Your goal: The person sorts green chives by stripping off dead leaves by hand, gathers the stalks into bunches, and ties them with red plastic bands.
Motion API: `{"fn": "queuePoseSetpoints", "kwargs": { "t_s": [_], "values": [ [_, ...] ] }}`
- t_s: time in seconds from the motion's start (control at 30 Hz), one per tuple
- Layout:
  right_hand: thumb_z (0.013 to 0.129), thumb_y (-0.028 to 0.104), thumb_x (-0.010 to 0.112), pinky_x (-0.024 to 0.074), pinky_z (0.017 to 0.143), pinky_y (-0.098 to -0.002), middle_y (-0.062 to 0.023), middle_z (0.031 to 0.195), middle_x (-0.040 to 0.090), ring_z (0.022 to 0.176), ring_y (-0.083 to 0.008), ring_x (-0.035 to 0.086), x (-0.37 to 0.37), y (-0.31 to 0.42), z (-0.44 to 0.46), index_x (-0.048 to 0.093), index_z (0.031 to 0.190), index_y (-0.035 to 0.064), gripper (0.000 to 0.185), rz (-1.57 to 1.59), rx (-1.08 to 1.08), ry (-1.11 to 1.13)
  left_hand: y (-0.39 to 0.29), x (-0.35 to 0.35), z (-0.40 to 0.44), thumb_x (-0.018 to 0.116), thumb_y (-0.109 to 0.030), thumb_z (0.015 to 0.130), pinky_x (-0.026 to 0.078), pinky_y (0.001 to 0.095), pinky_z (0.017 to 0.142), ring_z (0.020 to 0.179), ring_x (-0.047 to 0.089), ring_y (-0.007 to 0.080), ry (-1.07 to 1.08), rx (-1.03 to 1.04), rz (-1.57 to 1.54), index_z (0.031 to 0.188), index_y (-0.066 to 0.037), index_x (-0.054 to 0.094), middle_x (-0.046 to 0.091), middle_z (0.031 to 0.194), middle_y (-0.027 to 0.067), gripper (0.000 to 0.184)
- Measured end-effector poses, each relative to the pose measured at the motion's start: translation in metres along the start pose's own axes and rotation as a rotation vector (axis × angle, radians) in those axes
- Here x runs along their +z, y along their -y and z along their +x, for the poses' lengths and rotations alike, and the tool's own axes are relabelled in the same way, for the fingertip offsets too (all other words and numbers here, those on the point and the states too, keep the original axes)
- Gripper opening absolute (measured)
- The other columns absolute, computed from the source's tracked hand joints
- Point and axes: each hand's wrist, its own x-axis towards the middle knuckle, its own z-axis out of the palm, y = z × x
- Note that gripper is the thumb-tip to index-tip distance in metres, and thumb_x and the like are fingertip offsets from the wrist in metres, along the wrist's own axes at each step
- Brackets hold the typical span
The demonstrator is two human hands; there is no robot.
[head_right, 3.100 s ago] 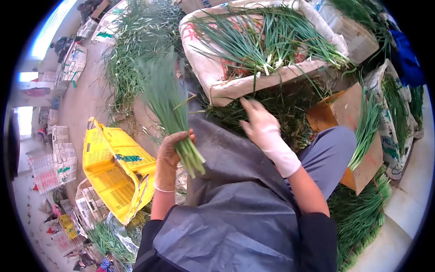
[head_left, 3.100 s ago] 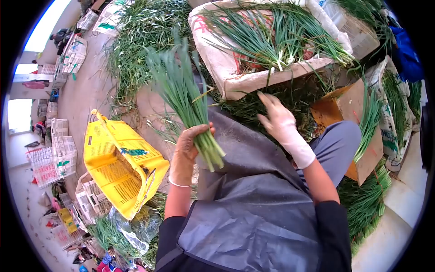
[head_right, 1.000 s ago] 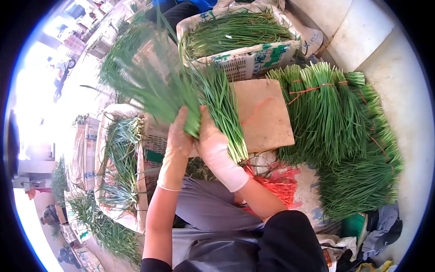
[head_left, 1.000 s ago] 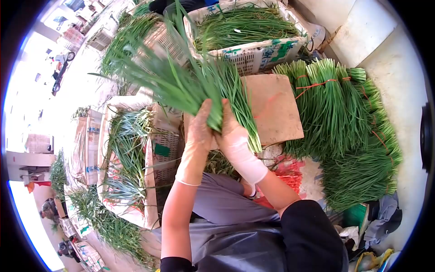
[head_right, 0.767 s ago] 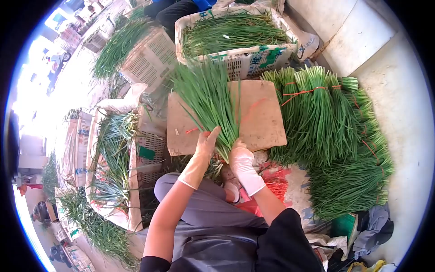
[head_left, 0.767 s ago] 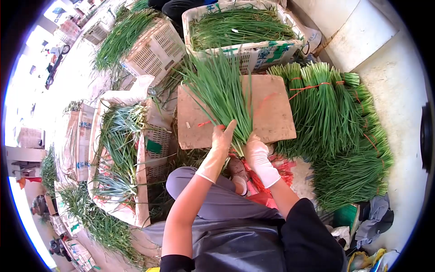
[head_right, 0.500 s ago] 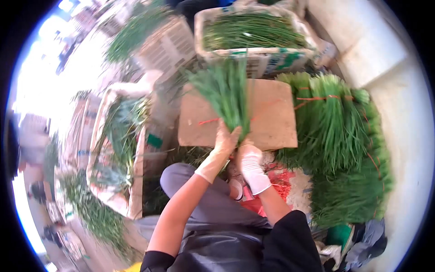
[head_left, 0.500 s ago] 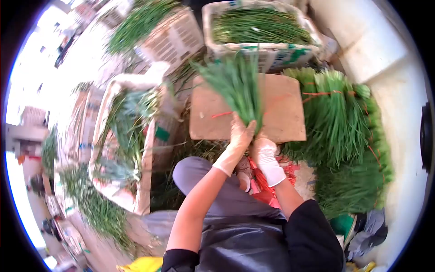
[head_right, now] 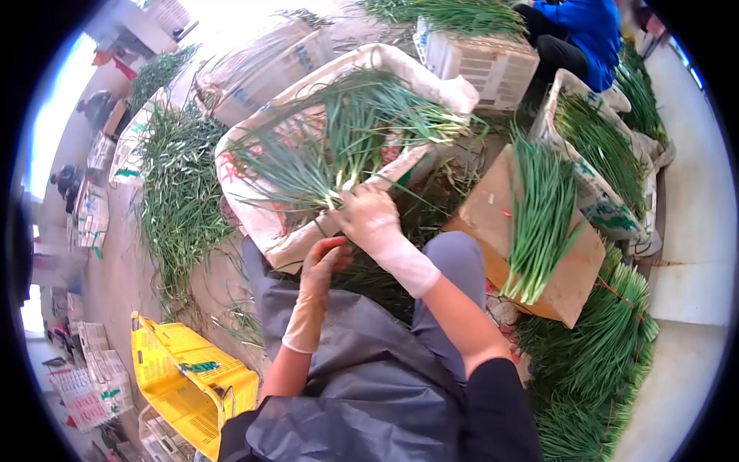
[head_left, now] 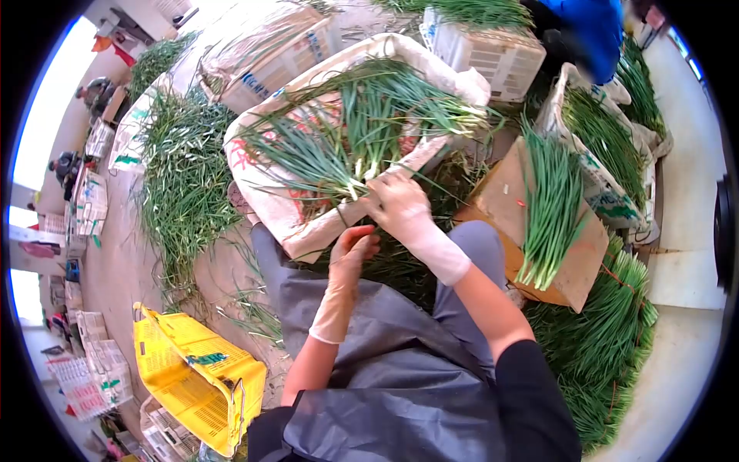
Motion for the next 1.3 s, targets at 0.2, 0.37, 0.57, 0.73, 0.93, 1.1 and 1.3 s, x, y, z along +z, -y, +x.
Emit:
{"fn": "queuePoseSetpoints", "kwargs": {
  "t_s": [0.2, 0.37, 0.57, 0.73, 0.93, 1.1, 1.3],
  "values": [
    [0.077, 0.04, 0.061, 0.0434, 0.08, -0.0405, -0.0101, 0.094, 0.063, 0.096, -0.0275, 0.057, 0.094, 0.013, 0.072, 0.065, 0.09, 0.0084, 0.034, -0.24, 0.278, 0.294, 0.007, -0.093, -0.012, 0.055, -0.016, 0.087, 0.046, 0.0219, 0.068, 0.074, 0.06, 0.0107, -0.131, -0.108, -0.103, 0.104, -0.006, 0.058, 0.064, 0.09, 0.0056, 0.02],
    [0.079, 0.029, 0.06, 0.0465, 0.073, -0.0376, -0.0125, 0.083, 0.065, 0.08, -0.0291, 0.062, 0.075, 0.022, 0.036, 0.067, 0.09, 0.0094, 0.023, 0.132, 0.447, 0.111, -0.005, -0.109, -0.014, 0.055, -0.014, 0.087, 0.045, 0.02, 0.069, 0.073, 0.058, 0.0093, -0.046, -0.03, -0.112, 0.103, -0.005, 0.06, 0.064, 0.088, 0.0032, 0.019],
    [0.09, 0.02, 0.053, 0.0418, 0.054, -0.0233, -0.0006, 0.066, 0.061, 0.055, -0.0072, 0.051, 0.058, 0.02, 0.017, 0.062, 0.086, 0.0002, 0.022, 0.719, 0.662, 0.005, 0.044, -0.235, -0.045, 0.061, -0.008, 0.082, 0.042, 0.0202, 0.069, 0.073, 0.052, 0.0065, -0.654, 0.323, 0.28, 0.093, -0.002, 0.063, 0.06, 0.079, -0.001, 0.012],
    [0.092, 0.023, 0.051, 0.0406, 0.054, -0.0216, -0.0036, 0.073, 0.064, 0.058, -0.007, 0.053, 0.073, 0.013, -0.001, 0.06, 0.09, 0.0016, 0.024, 0.859, 0.657, 0.413, 0.069, -0.294, -0.074, 0.062, -0.012, 0.082, 0.043, 0.0214, 0.068, 0.072, 0.052, 0.0081, -0.765, 0.151, 0.365, 0.092, -0.003, 0.062, 0.06, 0.08, 0.0004, 0.014],
    [0.088, 0.027, 0.057, 0.0422, 0.06, -0.0266, -0.0026, 0.067, 0.059, 0.062, -0.0107, 0.052, 0.085, 0.047, -0.028, 0.061, 0.088, 0.0005, 0.027, 0.783, 0.43, 0.195, -0.004, -0.189, -0.04, 0.059, -0.032, 0.086, 0.04, 0.0197, 0.059, 0.067, 0.054, 0.0062, -0.36, 0.07, 0.04, 0.096, -0.008, 0.064, 0.063, 0.083, -0.0007, 0.027],
    [0.086, 0.022, 0.057, 0.0453, 0.057, -0.0353, -0.0119, 0.068, 0.059, 0.064, -0.0304, 0.059, 0.088, 0.074, -0.056, 0.057, 0.081, 0.0053, 0.018, 0.456, 0.245, 0.133, 0.004, -0.103, 0.029, 0.064, -0.033, 0.083, 0.045, 0.0243, 0.062, 0.068, 0.061, 0.0135, -0.042, -0.196, 0.04, 0.103, -0.006, 0.063, 0.066, 0.084, 0.0043, 0.034],
    [0.08, 0.016, 0.061, 0.0446, 0.053, -0.0378, -0.0097, 0.064, 0.056, 0.061, -0.0286, 0.058, 0.049, 0.085, -0.061, 0.055, 0.071, 0.0069, 0.014, 0.339, -0.18, 0.111, 0.018, -0.111, 0.04, 0.063, -0.018, 0.083, 0.054, 0.0299, 0.072, 0.075, 0.065, 0.0208, -0.218, -0.073, -0.244, 0.093, 0.003, 0.06, 0.066, 0.083, 0.011, 0.023]
  ]
}}
